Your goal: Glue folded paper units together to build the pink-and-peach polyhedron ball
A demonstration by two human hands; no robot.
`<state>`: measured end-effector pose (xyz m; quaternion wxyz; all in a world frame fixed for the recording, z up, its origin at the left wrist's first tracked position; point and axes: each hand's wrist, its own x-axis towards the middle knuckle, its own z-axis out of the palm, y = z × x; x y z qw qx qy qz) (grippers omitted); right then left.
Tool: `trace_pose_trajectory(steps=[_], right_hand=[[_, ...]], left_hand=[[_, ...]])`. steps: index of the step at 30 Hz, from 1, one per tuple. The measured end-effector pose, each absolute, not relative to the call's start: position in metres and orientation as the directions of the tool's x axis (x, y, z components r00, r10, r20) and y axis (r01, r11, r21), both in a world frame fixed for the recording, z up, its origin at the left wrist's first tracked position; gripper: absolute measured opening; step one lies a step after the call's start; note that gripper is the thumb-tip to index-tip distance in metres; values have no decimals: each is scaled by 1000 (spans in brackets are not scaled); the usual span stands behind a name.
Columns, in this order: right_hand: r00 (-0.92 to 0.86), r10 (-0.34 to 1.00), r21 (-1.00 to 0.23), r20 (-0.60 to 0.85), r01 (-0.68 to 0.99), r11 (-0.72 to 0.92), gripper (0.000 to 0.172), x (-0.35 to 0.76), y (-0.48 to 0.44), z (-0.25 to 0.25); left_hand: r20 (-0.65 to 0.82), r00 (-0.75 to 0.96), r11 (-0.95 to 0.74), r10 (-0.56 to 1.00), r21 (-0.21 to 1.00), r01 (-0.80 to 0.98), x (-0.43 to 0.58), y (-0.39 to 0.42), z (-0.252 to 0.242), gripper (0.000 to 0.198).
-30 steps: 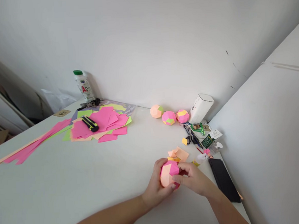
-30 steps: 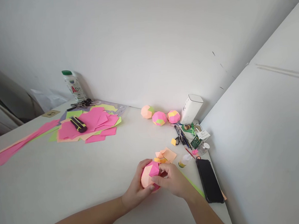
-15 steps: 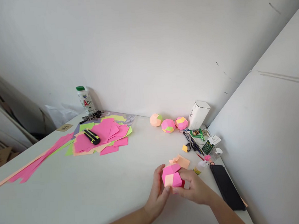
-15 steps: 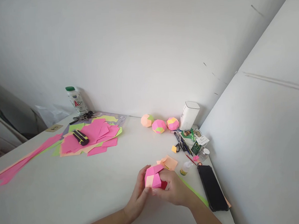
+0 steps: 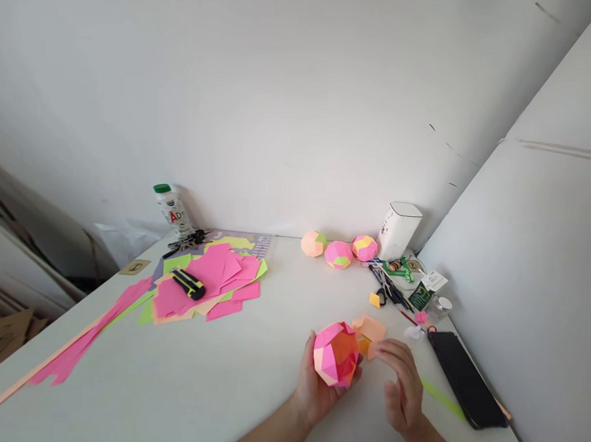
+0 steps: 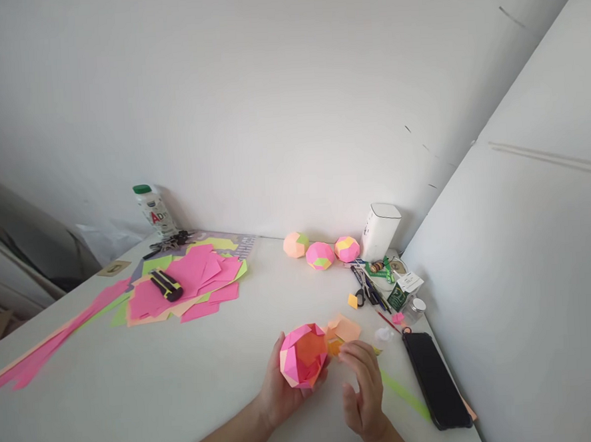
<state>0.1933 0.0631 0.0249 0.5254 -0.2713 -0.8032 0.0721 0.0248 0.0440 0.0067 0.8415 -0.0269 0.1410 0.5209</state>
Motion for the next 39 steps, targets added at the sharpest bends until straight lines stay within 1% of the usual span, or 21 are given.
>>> trace_pose_trajectory(steps=[3,4,6,8,10,14,19,30,35,39], right_hand=[[-300,495,-367,815,393,843,27,199,65,10],[-312,511,-386,801,383,839,24,200,66,7],[-326,583,-465,744,374,802,19,201,67,3],[-338,651,-534,679,381,755,17,203,68,2],[-352,681,-566,642,382,731,18,204,67,2],[-364,701,-604,612,357,713,19,206,66,2],[-355,716,-620,601,358,698,19,206,68,3],[-333,754,-649,567,382,657,22,205,70,4],[-300,800,-709,521,371,600,25,205,72,3],[-314,820,-757,478,326,566,25,200,72,5]], left_hand=[[-282,427,460,859,58,-886,24,47,4,62],[-290,431,463,854,49,-885,24,47,4,63],[-314,432,465,845,33,-885,24,47,6,64],[-335,431,464,838,21,-886,25,47,8,65],[-342,438,470,832,14,-883,28,47,8,67],[-335,460,497,822,30,-867,33,47,2,73],[-300,468,502,831,44,-864,36,47,-7,80],[-240,498,514,833,3,-858,31,46,-1,85],[-206,505,518,838,13,-855,29,43,-3,85],[-203,514,531,833,39,-846,30,40,-6,86]])
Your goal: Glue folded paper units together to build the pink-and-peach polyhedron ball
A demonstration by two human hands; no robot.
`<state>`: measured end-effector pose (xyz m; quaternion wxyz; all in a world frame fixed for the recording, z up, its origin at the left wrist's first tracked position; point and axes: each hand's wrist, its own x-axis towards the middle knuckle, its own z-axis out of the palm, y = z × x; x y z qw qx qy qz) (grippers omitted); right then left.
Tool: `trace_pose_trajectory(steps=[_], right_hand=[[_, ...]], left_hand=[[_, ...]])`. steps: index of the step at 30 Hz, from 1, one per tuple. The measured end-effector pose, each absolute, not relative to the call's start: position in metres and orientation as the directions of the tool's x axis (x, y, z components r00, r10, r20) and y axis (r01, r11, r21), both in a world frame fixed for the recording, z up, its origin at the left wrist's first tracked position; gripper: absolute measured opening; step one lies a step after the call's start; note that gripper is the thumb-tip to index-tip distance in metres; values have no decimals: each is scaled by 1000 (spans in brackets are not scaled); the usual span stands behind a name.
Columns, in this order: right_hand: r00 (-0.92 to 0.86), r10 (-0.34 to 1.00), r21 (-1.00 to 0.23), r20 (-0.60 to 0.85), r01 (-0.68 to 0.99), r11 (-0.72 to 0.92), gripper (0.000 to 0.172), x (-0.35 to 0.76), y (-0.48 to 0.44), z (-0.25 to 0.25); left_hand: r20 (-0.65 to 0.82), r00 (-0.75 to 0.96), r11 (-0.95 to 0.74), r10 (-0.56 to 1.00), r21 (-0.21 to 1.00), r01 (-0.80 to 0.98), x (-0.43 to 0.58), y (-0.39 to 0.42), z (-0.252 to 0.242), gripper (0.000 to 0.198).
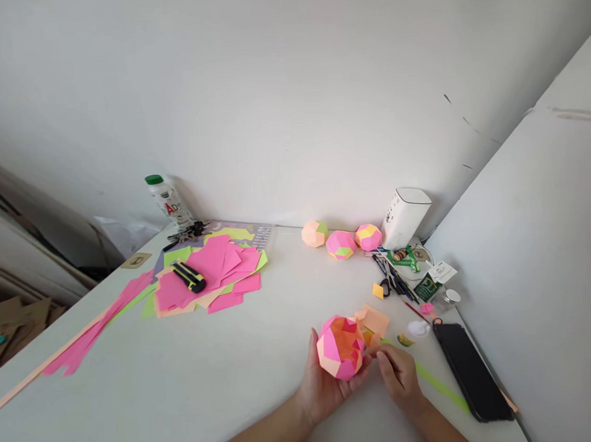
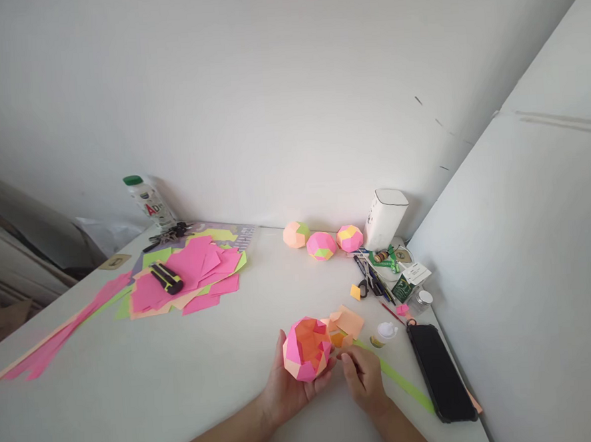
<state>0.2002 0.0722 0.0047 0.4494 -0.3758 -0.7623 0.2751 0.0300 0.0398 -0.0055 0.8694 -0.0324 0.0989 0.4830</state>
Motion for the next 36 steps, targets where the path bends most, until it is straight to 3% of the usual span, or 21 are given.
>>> trace_pose_trajectory(steps=[9,14,23,36], right_hand=[[-365,862,-895,351,138,423,18,196,62,-3],[-385,875,-937,293,68,344,32,194,63,-12],[-367,902,-951,226,118,287,32,192,69,-6],[-355,907,-952,228,113,284,32,194,68,-13]], left_hand=[[-241,468,506,850,128,-853,31,40,1,84],[-139,484,503,864,169,-848,32,38,10,82],[-158,513,537,844,258,-803,34,38,7,87],[-256,505,565,824,324,-758,34,39,13,68]])
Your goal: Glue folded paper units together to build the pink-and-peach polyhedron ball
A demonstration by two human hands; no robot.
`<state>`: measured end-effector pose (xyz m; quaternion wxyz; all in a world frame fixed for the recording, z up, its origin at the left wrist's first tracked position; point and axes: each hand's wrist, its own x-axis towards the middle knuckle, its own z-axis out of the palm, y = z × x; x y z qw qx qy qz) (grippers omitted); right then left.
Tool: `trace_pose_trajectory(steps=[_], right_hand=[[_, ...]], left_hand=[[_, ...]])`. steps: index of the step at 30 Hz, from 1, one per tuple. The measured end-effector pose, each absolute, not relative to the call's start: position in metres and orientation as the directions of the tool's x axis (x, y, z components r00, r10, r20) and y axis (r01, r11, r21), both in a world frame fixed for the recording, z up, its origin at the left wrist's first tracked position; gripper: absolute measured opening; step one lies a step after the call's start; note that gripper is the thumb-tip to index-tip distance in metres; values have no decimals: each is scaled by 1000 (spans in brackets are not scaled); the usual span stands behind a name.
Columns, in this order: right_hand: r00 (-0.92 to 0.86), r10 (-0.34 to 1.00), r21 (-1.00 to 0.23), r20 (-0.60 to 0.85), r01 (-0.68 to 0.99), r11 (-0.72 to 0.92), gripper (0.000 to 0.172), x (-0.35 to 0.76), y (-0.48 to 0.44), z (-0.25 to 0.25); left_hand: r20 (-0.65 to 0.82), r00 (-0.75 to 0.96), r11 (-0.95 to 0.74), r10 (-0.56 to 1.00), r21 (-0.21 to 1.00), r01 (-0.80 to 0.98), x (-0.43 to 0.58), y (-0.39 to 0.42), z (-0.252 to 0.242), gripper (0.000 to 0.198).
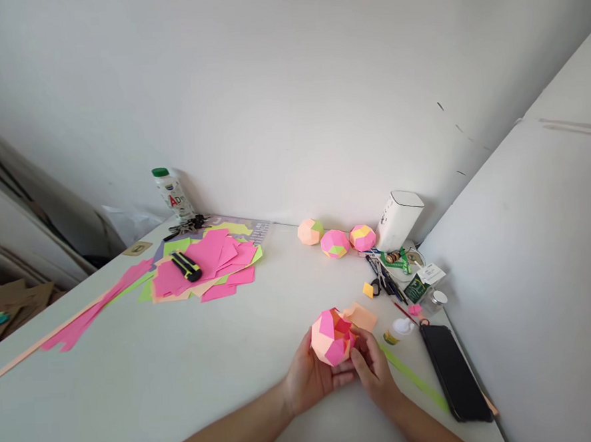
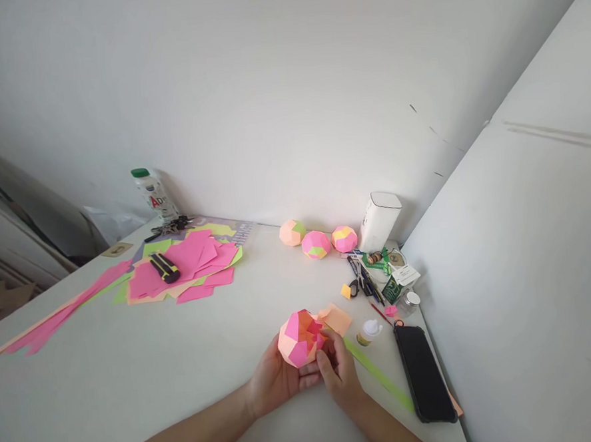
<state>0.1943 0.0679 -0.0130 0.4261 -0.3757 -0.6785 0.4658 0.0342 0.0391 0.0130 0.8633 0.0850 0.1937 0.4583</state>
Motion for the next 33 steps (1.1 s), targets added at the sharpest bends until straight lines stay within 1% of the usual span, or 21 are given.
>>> trace_pose_trajectory(steps=[3,7,12,14,16,18,23,25,28,31,33], right_hand=[[-363,902,-950,234,112,291,33,195,68,-11],[-377,893,-945,245,113,307,32,195,69,-7],[-391,885,-929,254,155,335,20,196,68,-6],[-431,878,-953,206,115,280,19,195,67,-6],[-482,865,-983,138,40,179,19,194,66,-6],[-506,856,-994,103,-23,106,20,192,65,-6],[-492,866,-995,89,-83,56,25,191,62,-3],[-473,879,-996,53,-86,14,29,190,59,-1],[-439,899,-993,8,-108,-44,32,188,52,-1],[-429,903,-987,-24,-136,-90,33,186,47,-3],[-436,899,-984,-51,-130,-119,34,187,44,-5]], left_hand=[[-271,497,565,824,340,-751,34,39,12,68],[-247,508,564,825,346,-750,34,39,11,66],[-259,500,563,826,323,-761,34,39,8,69],[-255,498,558,829,316,-767,35,38,8,71],[-251,492,552,834,330,-766,36,37,8,75],[-253,483,545,838,349,-762,37,37,7,78],[-254,483,545,838,384,-745,37,37,8,82],[-223,481,529,848,427,-734,38,36,11,82],[-134,474,472,870,505,-723,38,35,20,79],[-42,454,405,890,531,-744,37,34,26,72],[-14,423,362,906,542,-758,34,34,26,68]])
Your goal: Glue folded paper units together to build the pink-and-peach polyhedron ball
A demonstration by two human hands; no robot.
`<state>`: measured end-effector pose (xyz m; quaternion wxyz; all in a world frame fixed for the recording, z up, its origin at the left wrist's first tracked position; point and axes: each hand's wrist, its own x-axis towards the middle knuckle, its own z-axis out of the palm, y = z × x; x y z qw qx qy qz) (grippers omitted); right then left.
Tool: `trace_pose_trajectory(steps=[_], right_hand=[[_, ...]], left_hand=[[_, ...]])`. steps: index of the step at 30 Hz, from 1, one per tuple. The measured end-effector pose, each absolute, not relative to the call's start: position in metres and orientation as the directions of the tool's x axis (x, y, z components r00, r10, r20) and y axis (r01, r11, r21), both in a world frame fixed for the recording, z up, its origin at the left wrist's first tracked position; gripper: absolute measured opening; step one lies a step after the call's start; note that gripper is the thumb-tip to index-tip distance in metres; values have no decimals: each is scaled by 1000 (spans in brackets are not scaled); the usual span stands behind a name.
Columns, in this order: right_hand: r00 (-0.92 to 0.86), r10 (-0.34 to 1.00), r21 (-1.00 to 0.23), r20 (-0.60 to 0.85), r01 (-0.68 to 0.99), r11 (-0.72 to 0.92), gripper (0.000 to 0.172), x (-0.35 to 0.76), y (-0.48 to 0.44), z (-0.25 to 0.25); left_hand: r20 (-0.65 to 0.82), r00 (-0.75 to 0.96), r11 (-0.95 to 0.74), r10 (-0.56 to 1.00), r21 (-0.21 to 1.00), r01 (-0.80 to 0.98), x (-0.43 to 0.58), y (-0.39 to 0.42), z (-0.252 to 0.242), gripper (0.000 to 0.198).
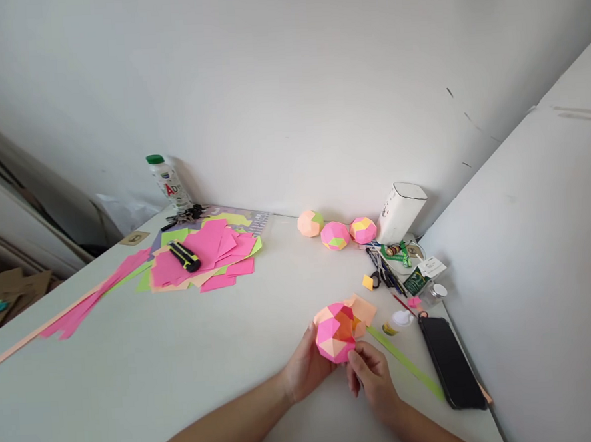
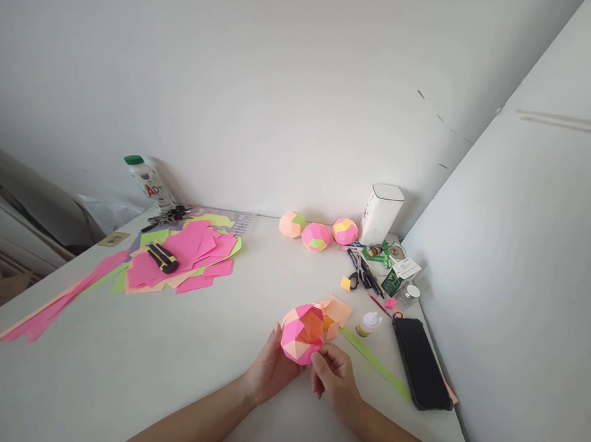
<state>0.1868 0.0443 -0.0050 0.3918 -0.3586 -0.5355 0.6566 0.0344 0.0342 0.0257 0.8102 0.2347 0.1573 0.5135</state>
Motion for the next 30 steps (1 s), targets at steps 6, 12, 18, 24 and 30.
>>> trace_pose_trajectory(steps=[6,12,18,24,30], right_hand=[[-508,858,-964,-78,-182,-195,36,189,47,-11],[-636,754,-917,-164,-184,-355,37,192,62,-14],[-665,720,-890,-200,-184,-418,38,194,66,-15],[-688,701,-881,-191,-196,-432,38,194,67,-15],[-683,703,-879,-199,-192,-436,37,193,65,-13]], left_hand=[[-59,391,349,919,584,-733,29,36,10,65],[-100,387,372,917,568,-734,29,37,9,67],[-23,425,342,905,633,-694,30,34,15,72],[-21,396,315,918,646,-695,31,34,15,75],[-37,377,309,925,650,-694,27,34,8,74]])
